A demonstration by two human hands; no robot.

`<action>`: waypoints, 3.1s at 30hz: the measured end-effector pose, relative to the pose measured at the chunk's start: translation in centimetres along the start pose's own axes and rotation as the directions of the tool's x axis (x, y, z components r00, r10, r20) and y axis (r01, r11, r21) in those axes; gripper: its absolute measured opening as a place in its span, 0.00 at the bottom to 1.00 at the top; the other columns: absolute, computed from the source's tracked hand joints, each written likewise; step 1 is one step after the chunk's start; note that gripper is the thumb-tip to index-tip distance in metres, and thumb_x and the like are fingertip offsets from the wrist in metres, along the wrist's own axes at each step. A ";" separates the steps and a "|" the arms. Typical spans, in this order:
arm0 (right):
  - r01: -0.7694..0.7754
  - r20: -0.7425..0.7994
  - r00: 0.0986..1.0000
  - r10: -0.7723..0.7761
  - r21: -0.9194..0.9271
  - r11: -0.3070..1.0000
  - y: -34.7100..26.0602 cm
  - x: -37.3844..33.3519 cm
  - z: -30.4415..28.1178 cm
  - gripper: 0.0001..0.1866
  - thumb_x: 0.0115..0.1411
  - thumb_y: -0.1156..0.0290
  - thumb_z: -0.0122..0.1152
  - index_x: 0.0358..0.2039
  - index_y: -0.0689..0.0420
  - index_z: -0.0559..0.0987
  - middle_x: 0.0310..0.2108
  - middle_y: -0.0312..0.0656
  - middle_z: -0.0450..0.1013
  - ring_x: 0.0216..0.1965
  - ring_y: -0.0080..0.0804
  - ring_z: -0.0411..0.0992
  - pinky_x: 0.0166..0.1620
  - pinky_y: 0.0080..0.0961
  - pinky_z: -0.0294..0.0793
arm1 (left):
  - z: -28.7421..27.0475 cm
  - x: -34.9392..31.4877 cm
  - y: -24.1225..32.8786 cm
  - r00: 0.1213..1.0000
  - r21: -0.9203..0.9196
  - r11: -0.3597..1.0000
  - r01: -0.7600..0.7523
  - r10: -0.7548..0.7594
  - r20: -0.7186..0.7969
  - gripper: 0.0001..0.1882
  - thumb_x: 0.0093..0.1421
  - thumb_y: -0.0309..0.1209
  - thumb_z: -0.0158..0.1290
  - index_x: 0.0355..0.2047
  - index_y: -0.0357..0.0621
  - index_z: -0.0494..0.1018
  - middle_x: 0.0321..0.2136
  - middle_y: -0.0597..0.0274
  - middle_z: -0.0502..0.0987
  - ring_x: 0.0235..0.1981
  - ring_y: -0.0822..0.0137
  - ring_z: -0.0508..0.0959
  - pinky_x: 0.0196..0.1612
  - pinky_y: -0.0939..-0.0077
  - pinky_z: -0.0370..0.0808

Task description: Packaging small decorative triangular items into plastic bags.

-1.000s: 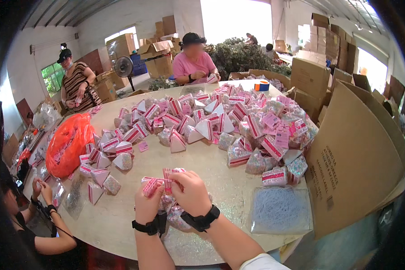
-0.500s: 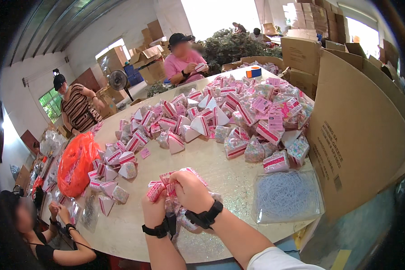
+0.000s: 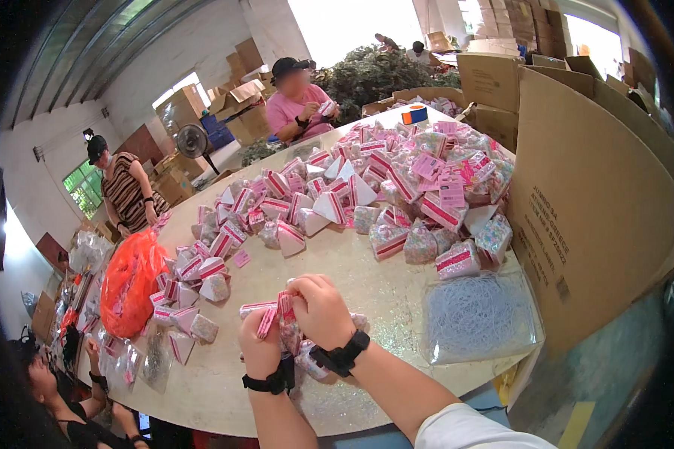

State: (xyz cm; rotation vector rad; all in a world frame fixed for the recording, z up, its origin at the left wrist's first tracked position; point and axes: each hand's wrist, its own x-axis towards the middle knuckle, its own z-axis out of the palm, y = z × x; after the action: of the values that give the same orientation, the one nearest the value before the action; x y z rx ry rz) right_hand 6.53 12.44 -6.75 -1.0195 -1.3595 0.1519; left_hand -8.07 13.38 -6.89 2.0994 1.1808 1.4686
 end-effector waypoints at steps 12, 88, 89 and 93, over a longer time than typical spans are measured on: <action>-0.308 0.098 0.949 0.300 0.086 0.947 1.4 -0.2 0.0 0.07 0.52 0.77 0.54 0.33 0.64 0.74 0.31 0.50 0.72 0.37 0.47 0.71 0.42 0.35 0.71 | 0.4 -0.1 0.6 0.993 0.030 0.996 -0.080 0.076 0.091 0.07 0.55 0.28 0.56 0.30 0.36 0.73 0.23 0.56 0.74 0.25 0.61 0.74 0.30 0.71 0.69; -0.048 0.297 0.954 -0.043 0.294 0.955 -1.1 -0.1 -0.3 0.11 0.49 0.83 0.59 0.34 0.59 0.76 0.39 0.44 0.68 0.41 0.38 0.69 0.44 0.27 0.70 | -0.4 -0.4 1.1 0.906 -0.542 0.764 0.349 -0.128 0.402 0.23 0.55 0.42 0.59 0.41 0.34 0.71 0.33 0.62 0.76 0.36 0.72 0.75 0.39 0.76 0.72; -0.064 0.286 0.958 -0.030 0.312 0.948 -1.1 -0.1 -0.2 0.11 0.48 0.83 0.59 0.34 0.59 0.76 0.39 0.44 0.68 0.41 0.38 0.69 0.44 0.27 0.70 | -0.6 -0.4 1.3 0.884 -0.486 0.788 0.378 -0.152 0.441 0.21 0.55 0.39 0.58 0.41 0.34 0.71 0.34 0.62 0.76 0.36 0.72 0.75 0.39 0.77 0.72; -0.157 0.326 0.944 0.052 0.306 0.939 -1.9 0.5 -1.1 0.11 0.49 0.82 0.57 0.35 0.60 0.76 0.39 0.44 0.69 0.41 0.39 0.69 0.44 0.28 0.71 | -0.7 0.0 2.8 0.856 -0.329 0.864 0.381 -0.194 0.480 0.13 0.55 0.27 0.52 0.40 0.34 0.71 0.34 0.61 0.76 0.37 0.71 0.75 0.39 0.77 0.72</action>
State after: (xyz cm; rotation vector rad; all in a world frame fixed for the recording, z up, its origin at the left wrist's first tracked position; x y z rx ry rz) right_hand 6.76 11.11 -4.93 -0.8058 -1.5025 0.6253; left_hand -7.47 11.50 -4.75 1.7292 0.8730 0.9376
